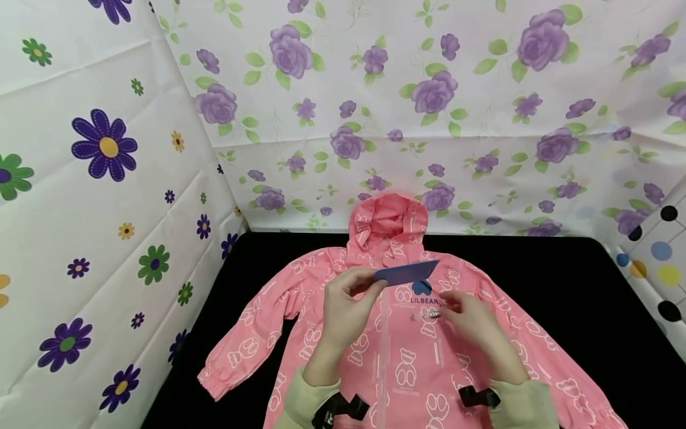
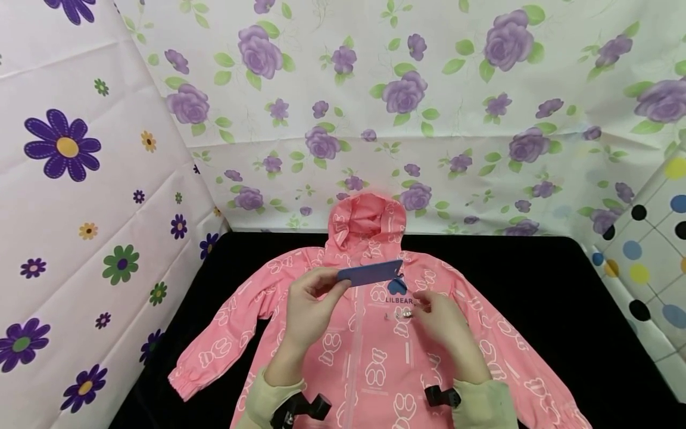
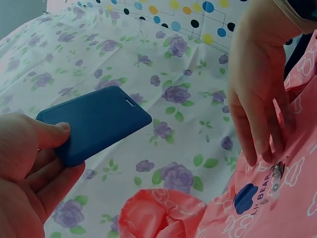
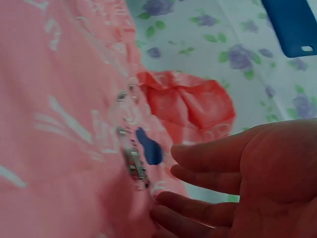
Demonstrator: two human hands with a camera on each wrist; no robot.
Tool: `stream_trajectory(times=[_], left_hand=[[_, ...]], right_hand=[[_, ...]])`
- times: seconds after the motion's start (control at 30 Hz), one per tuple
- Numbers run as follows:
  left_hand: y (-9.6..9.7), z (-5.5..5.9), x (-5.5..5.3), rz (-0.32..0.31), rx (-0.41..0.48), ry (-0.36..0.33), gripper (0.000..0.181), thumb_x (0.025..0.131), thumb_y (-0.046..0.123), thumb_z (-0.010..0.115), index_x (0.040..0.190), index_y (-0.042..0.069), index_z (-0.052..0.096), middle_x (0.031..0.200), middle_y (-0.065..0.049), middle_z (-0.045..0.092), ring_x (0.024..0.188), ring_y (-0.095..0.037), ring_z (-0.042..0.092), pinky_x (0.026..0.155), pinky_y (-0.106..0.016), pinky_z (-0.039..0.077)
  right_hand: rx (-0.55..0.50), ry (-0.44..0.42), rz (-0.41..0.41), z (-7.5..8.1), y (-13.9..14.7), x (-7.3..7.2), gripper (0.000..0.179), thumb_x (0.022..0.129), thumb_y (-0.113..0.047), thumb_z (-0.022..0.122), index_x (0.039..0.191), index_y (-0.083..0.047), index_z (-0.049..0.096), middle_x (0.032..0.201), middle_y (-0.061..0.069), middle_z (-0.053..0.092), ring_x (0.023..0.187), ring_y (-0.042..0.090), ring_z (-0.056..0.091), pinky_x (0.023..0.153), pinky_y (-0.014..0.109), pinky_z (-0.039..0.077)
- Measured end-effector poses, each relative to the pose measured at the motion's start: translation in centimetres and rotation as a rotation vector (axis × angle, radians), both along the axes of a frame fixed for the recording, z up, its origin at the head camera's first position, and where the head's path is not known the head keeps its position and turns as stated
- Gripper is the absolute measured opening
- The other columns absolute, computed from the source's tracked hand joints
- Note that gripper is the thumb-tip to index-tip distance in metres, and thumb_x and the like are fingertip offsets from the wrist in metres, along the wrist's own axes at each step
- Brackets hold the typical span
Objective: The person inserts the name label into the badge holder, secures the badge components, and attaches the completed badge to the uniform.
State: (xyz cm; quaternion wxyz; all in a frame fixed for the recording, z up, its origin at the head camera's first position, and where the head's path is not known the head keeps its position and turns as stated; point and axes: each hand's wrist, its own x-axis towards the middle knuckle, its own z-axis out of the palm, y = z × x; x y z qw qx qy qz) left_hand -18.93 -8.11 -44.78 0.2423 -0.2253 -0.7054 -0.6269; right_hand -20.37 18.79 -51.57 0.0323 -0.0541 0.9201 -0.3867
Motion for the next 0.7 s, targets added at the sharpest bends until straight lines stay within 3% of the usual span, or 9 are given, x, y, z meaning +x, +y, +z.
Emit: stream_trajectory(times=[0.17, 0.33, 0.53, 0.7], left_hand=[[-0.2, 0.0, 0.0, -0.015, 0.013, -0.063, 0.012, 0.095, 0.002, 0.081, 0.107, 0.002, 0.08, 0.1, -0.01, 0.078, 0.086, -0.025, 0.078, 0.077, -0.035, 0.067], [-0.2, 0.0, 0.0, -0.021, 0.033, -0.087, 0.013, 0.095, 0.002, 0.081, 0.108, 0.002, 0.08, 0.1, -0.012, 0.078, 0.087, -0.028, 0.078, 0.078, -0.034, 0.066], [-0.3, -0.1, 0.2, -0.032, 0.067, -0.158, 0.016, 0.095, 0.001, 0.081, 0.11, 0.0, 0.08, 0.097, -0.012, 0.078, 0.085, -0.026, 0.077, 0.076, -0.031, 0.066], [-0.4, 0.3, 0.2, -0.017, 0.088, -0.22, 0.015, 0.094, 0.003, 0.082, 0.11, 0.001, 0.08, 0.095, -0.01, 0.078, 0.085, -0.023, 0.076, 0.075, -0.03, 0.066]], right_hand=[[0.107, 0.03, -0.022, -1.0, -1.2, -0.2, 0.044, 0.097, -0.022, 0.077, 0.133, 0.002, 0.07, 0.117, 0.02, 0.071, 0.106, 0.036, 0.067, 0.094, 0.059, 0.055], [0.195, 0.062, -0.061, -1.2, -1.8, 0.0, 0.03, 0.099, -0.02, 0.077, 0.122, -0.002, 0.074, 0.109, 0.018, 0.065, 0.1, 0.037, 0.063, 0.085, 0.057, 0.054], [0.228, 0.078, -0.023, -1.5, -1.7, 0.2, 0.006, 0.097, -0.016, 0.079, 0.101, -0.013, 0.075, 0.103, 0.014, 0.063, 0.103, 0.038, 0.063, 0.087, 0.059, 0.054], [0.251, 0.088, 0.022, -1.7, -1.7, 0.0, 0.011, 0.095, -0.017, 0.082, 0.093, -0.019, 0.071, 0.103, 0.013, 0.06, 0.094, 0.035, 0.063, 0.084, 0.057, 0.054]])
